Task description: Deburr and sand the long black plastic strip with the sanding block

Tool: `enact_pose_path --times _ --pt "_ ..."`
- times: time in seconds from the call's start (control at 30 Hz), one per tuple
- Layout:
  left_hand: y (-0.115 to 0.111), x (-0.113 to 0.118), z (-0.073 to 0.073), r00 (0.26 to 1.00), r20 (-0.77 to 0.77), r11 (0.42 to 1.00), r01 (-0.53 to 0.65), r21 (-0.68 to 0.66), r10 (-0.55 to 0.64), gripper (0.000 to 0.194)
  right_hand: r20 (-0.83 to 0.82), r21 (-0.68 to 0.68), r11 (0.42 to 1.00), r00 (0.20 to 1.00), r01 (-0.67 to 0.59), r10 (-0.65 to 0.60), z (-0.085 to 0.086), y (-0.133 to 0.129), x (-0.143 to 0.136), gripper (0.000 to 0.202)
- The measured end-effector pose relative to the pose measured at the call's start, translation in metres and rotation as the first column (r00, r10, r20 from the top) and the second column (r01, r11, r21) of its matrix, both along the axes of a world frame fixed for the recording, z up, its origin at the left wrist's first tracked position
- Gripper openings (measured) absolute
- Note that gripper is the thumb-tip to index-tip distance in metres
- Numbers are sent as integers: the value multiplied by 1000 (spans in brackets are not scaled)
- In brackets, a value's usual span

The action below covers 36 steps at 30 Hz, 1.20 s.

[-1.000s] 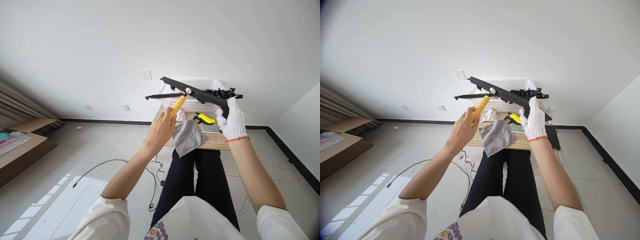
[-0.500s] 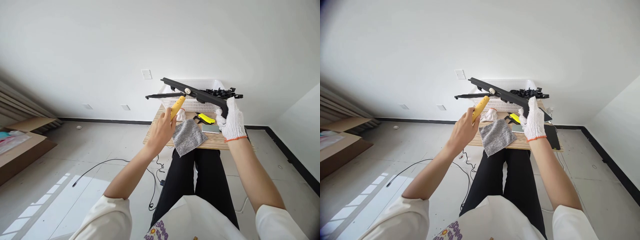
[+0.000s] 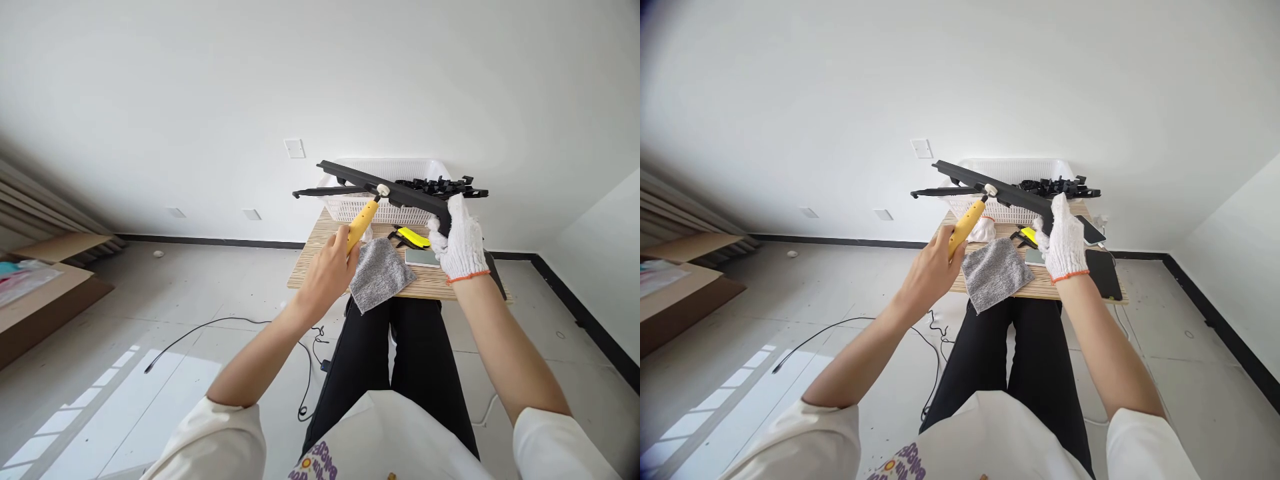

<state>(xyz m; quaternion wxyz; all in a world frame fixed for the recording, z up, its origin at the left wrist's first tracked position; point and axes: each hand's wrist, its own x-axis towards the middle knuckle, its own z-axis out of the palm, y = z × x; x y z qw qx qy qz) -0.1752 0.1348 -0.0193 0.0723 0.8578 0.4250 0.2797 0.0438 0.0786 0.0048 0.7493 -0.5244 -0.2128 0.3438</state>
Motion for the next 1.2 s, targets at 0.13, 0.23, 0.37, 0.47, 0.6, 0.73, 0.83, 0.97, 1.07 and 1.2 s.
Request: enact_pose_path --times 0.13,0.23,0.37,0.47,0.6,0.73,0.83,0.97,1.07,1.2 --pt "1 -3 -1 998 -12 997 -67 35 68 27 32 13 1000 999 21 -21 -1 0 -2 46" --pt "2 -5 -3 999 -12 999 -38 23 39 28 31 -8 1000 999 29 -29 -1 1 -3 46" --pt "2 -7 -5 999 -32 999 -40 13 41 27 26 -24 999 999 26 -25 -3 2 -5 44" --pt "3 -8 -6 995 -41 995 -93 38 94 27 34 -21 1000 999 19 -18 -4 3 -6 45" --pt "3 -7 -9 1000 -25 1000 -19 -10 19 25 33 -27 999 999 36 -36 -5 6 -8 44" --pt "8 -12 -6 997 11 997 -76 12 76 25 53 -14 999 998 29 -29 -6 5 -6 45" --pt "20 -20 0 986 38 986 -165 16 164 26 85 2 1000 996 30 -30 -6 2 -2 47" --pt "44 -28 4 968 68 969 -245 28 243 29 127 19 999 991 47 -49 -2 -3 0 47" --pt "57 -29 3 957 94 961 -277 14 275 30 160 41 997 985 59 -65 -3 -7 -1 46" --pt "58 -34 -5 957 69 958 -276 -83 281 32 242 114 988 962 103 -128 -13 -12 0 45"
